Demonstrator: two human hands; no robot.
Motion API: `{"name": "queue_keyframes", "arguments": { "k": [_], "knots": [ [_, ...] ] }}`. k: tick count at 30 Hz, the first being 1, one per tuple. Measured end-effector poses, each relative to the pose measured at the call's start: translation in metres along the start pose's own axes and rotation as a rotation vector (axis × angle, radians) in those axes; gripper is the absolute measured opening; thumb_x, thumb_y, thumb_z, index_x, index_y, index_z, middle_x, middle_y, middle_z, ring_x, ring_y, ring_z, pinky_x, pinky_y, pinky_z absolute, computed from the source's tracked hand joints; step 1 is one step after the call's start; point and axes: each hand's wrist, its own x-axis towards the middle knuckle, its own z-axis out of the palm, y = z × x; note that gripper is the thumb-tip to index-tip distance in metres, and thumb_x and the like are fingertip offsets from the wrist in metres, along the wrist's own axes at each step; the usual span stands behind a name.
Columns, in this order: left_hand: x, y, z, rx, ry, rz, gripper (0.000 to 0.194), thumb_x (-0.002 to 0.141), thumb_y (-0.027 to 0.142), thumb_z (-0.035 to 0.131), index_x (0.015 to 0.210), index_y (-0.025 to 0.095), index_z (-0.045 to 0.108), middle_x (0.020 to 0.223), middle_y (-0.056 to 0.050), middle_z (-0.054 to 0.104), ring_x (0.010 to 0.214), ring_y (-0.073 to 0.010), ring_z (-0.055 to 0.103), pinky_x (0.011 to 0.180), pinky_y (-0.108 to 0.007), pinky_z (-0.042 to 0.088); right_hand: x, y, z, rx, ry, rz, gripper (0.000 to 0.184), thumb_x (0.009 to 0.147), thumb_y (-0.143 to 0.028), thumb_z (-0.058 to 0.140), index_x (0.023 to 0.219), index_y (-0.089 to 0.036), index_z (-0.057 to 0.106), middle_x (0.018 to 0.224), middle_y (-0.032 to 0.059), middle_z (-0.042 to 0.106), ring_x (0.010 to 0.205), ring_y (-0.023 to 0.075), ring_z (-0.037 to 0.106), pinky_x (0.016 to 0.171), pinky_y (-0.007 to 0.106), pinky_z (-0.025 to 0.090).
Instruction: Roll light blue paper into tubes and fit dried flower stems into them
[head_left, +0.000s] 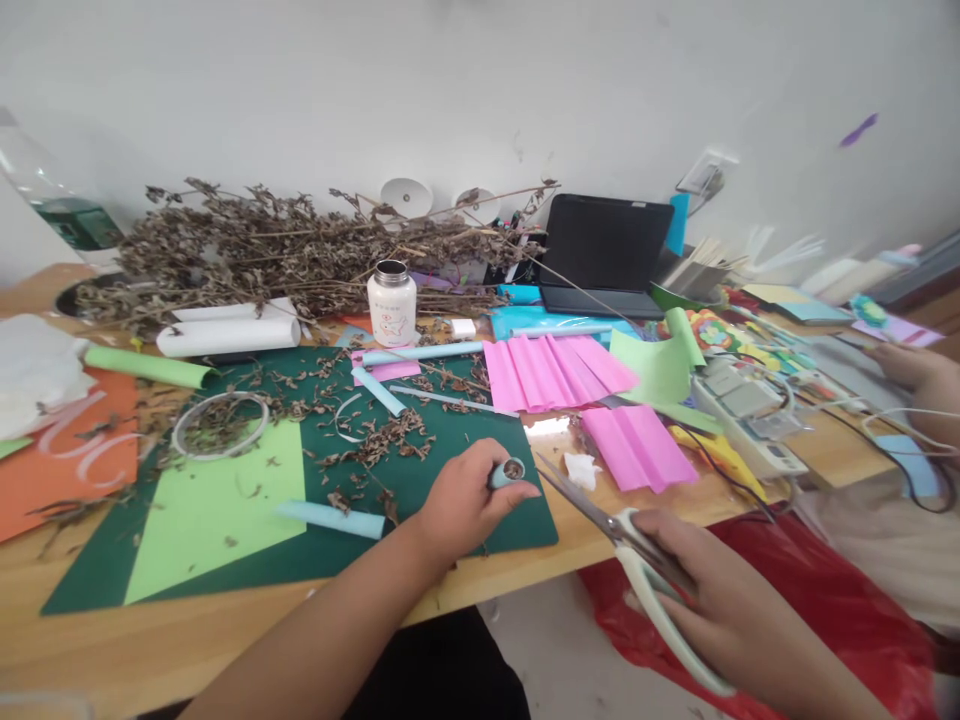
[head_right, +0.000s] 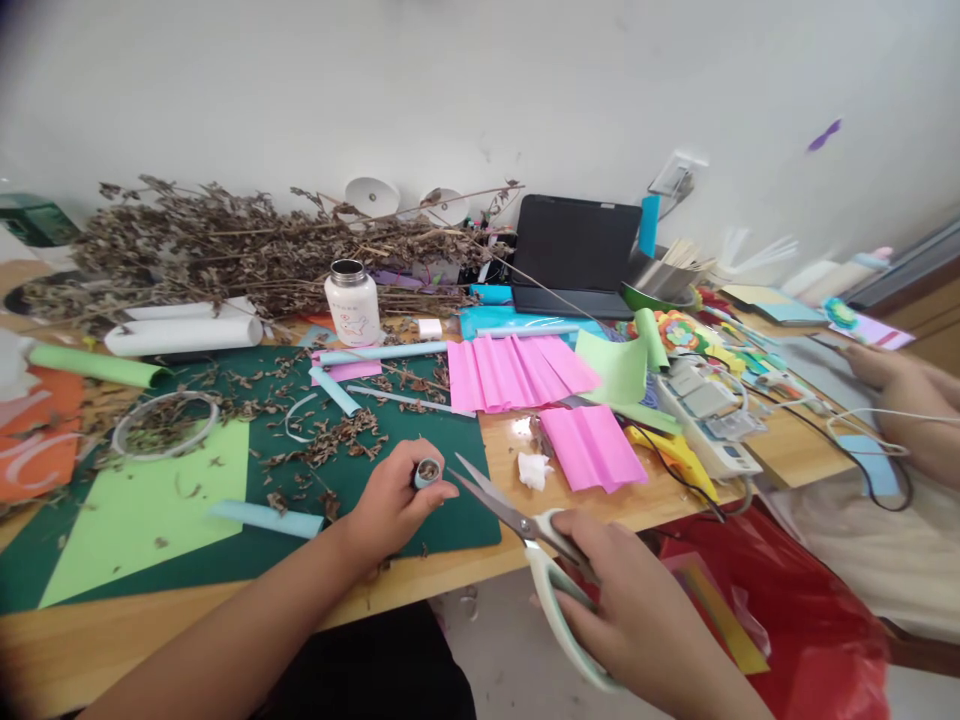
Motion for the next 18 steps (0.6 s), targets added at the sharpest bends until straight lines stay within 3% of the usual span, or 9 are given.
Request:
{"name": "queue_keyframes", "arguments": {
  "k": [6,12,18],
  "knots": [
    [-0.002,-0.002,0.004,-0.118,-0.014,-0.051,0.021,0.076,0.039,0.045,0.075,0.018,0.043,0.067,0.001,0.047,0.059,-0.011,0.043,0.056,-0.023,0.035,-0.005,-0.014,0.0,-0.027,-0.03,0.014,0.02,0.066,-0.027,0.049,0.085,-0.02,0.053,0.075,0.0046,0.062,0.068,0.0191,0.057,0.057,0.027,0.045],
    [-0.002,0.005,0.001,-0.181,-0.043,0.118,0.024,0.084,0.033,0.03,0.095,0.017,0.044,0.083,-0.004,0.047,0.079,-0.0152,0.044,0.073,-0.029,0.037,-0.01,-0.022,0.011,-0.024,0.082,-0.006,0.016,0.07,-0.028,0.046,0.082,-0.021,0.052,0.067,0.0028,0.062,0.059,0.018,0.057,0.051,0.025,0.043],
    [-0.001,0.005,0.003,-0.185,-0.041,0.125,0.02,0.083,0.033,0.033,0.082,0.016,0.044,0.079,-0.004,0.045,0.077,-0.0154,0.043,0.07,-0.029,0.038,-0.011,-0.028,0.014,-0.025,0.164,-0.048,0.011,0.07,-0.025,0.044,0.077,-0.023,0.052,0.06,0.0005,0.06,0.051,0.016,0.055,0.044,0.023,0.039]
  ]
}}
